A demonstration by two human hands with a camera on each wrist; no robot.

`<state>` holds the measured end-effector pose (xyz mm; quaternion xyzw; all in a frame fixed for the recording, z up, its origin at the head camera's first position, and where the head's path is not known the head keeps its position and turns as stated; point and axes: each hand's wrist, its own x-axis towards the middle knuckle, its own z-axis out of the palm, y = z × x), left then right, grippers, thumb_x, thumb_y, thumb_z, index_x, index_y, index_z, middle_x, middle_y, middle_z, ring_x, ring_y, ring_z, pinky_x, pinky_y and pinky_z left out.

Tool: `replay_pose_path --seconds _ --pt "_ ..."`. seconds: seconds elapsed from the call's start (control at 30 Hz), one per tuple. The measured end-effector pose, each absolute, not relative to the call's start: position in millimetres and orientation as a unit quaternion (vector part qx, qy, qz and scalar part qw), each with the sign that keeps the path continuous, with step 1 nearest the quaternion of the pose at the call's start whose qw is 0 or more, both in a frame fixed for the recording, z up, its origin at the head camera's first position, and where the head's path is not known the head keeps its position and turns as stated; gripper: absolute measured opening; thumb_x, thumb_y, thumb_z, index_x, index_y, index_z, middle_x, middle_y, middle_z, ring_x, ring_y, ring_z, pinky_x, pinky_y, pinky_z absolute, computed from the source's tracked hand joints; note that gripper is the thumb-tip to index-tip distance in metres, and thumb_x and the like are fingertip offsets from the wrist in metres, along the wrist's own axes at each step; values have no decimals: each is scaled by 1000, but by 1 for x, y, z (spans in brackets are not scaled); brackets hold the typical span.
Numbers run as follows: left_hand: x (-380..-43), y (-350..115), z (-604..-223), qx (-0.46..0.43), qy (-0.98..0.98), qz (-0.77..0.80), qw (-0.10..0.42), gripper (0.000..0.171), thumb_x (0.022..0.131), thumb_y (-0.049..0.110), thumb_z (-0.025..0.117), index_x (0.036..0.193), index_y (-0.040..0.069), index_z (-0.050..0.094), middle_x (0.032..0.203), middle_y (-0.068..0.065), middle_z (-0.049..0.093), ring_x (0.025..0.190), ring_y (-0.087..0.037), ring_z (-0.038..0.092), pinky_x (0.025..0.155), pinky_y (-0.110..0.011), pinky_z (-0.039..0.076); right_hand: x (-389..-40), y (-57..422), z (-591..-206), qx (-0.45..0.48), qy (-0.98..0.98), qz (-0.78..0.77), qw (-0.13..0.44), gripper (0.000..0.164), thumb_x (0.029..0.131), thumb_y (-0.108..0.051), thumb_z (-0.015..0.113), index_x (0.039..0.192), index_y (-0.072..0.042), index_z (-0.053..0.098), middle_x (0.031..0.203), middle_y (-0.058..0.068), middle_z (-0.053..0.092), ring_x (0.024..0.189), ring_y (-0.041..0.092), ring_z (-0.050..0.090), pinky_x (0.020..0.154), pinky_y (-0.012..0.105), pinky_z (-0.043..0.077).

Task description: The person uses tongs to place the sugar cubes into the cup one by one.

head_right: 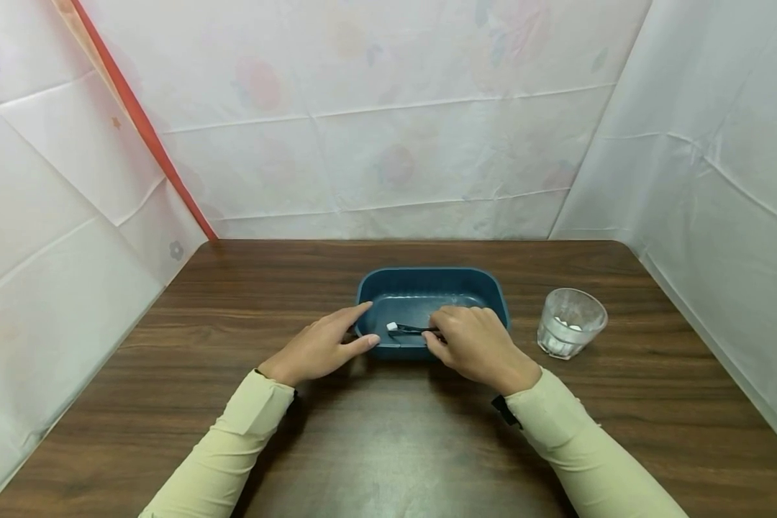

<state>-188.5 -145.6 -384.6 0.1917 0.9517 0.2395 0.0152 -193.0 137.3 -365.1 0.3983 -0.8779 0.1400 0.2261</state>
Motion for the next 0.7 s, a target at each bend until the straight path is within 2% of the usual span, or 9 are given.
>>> replay_pose_path --seconds 0.7 --pt "-187 -145 -384 191 952 238 17 81 95 70 48 158 22 35 155 -4 43 138 -25 45 108 -50 40 -194 143 -360 374 -886 152 229 6 88 -19 76 86 -13 74 77 -5 69 62 6 61 52 29 49"
